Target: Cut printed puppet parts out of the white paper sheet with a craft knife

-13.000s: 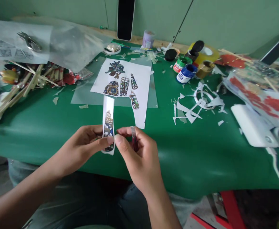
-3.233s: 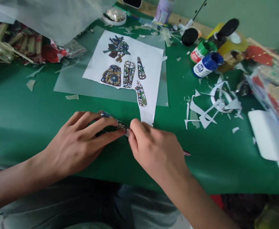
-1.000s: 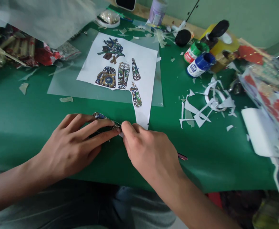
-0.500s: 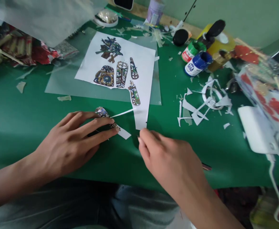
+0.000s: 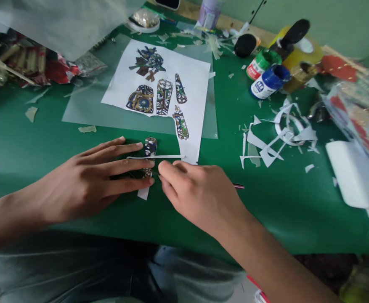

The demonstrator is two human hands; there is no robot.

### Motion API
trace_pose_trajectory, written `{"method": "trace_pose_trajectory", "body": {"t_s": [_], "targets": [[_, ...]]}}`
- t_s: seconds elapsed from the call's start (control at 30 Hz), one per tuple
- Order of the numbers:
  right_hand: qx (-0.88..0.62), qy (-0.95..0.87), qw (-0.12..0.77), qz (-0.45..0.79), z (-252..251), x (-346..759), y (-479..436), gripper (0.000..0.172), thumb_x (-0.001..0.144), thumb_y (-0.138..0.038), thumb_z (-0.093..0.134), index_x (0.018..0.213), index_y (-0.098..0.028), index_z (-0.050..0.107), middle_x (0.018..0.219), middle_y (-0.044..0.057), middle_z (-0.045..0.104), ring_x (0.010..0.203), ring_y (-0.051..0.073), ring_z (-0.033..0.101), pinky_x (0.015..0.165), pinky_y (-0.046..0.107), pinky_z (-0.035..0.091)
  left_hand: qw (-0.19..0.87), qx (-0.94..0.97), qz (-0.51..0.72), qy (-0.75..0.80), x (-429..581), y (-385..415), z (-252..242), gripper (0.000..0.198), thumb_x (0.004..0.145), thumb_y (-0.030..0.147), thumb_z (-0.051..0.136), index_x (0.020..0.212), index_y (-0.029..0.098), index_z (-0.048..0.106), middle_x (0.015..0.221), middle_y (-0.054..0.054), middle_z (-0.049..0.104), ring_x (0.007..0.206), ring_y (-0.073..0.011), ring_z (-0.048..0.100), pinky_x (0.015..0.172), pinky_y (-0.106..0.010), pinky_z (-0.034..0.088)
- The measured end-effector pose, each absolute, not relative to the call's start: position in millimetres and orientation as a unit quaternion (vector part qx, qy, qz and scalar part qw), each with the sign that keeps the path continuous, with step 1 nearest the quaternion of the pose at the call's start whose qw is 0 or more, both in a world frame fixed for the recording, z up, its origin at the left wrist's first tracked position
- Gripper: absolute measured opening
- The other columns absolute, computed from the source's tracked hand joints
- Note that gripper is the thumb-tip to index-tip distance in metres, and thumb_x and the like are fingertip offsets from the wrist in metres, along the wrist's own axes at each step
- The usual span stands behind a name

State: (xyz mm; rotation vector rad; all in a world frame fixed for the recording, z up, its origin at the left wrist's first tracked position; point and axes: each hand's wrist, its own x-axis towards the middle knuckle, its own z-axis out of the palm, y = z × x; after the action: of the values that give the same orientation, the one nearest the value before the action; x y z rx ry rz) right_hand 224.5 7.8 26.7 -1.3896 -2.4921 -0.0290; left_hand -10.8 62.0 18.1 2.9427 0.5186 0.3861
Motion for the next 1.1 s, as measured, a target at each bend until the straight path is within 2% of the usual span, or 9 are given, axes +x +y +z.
{"method": "trace_pose_trajectory", "body": {"t_s": [0.43,0.7,0.9,1.0,1.1], "targets": [[-0.493,-0.861,0.123,-0.013,26.2,220.0,6.1,0.02,0.089,-0.018,0.046,0.071,-0.022,0.051,0.059,-0.006,0.043,0.048,0.009,0.03,0.045,0.024,0.021,0.083,0.969,0.142,0.185,-11.4,62.8,16.3,0.035,0.095,0.016,0.047,0.119,0.032,0.065,0.139,0.008,0.055,0.135,-0.0271,0.045,0.111,-0.05,0.04],[-0.494,-0.862,0.112,-0.026,27.4,217.5,6.1,0.019,0.09,-0.018,0.045,0.073,-0.022,0.052,0.059,-0.006,0.042,0.046,0.01,0.026,0.044,0.025,0.018,0.091,0.969,0.133,0.186,-11.6,63.6,17.1,0.035,0.094,0.016,0.048,0.12,0.033,0.065,0.14,0.008,0.054,0.136,-0.0268,0.044,0.112,-0.049,0.039],[-0.494,-0.866,0.072,-0.027,34.1,215.6,2.9,0.023,0.092,-0.015,0.04,0.073,-0.023,0.051,0.056,-0.006,0.039,0.043,0.011,0.021,0.043,0.026,0.016,0.084,0.97,0.126,0.189,-11.5,63.6,18.3,0.034,0.093,0.018,0.051,0.119,0.034,0.066,0.139,0.006,0.055,0.135,-0.0269,0.045,0.111,-0.049,0.04],[-0.5,-0.864,0.062,-0.021,36.1,219.6,1.3,0.022,0.09,-0.014,0.042,0.071,-0.022,0.05,0.055,-0.006,0.04,0.042,0.01,0.022,0.042,0.026,0.015,0.07,0.972,0.127,0.186,-11.1,63.0,18.7,0.035,0.092,0.017,0.052,0.119,0.035,0.065,0.139,0.006,0.056,0.134,-0.0263,0.046,0.11,-0.048,0.041],[-0.514,-0.854,0.082,-0.008,34.8,225.2,-1.4,0.02,0.091,-0.019,0.047,0.071,-0.021,0.051,0.055,-0.006,0.046,0.042,0.008,0.032,0.043,0.025,0.018,0.057,0.969,0.147,0.189,-10.7,60.9,16.7,0.036,0.093,0.014,0.048,0.121,0.029,0.064,0.134,0.005,0.06,0.131,-0.0262,0.049,0.107,-0.048,0.044]]}}
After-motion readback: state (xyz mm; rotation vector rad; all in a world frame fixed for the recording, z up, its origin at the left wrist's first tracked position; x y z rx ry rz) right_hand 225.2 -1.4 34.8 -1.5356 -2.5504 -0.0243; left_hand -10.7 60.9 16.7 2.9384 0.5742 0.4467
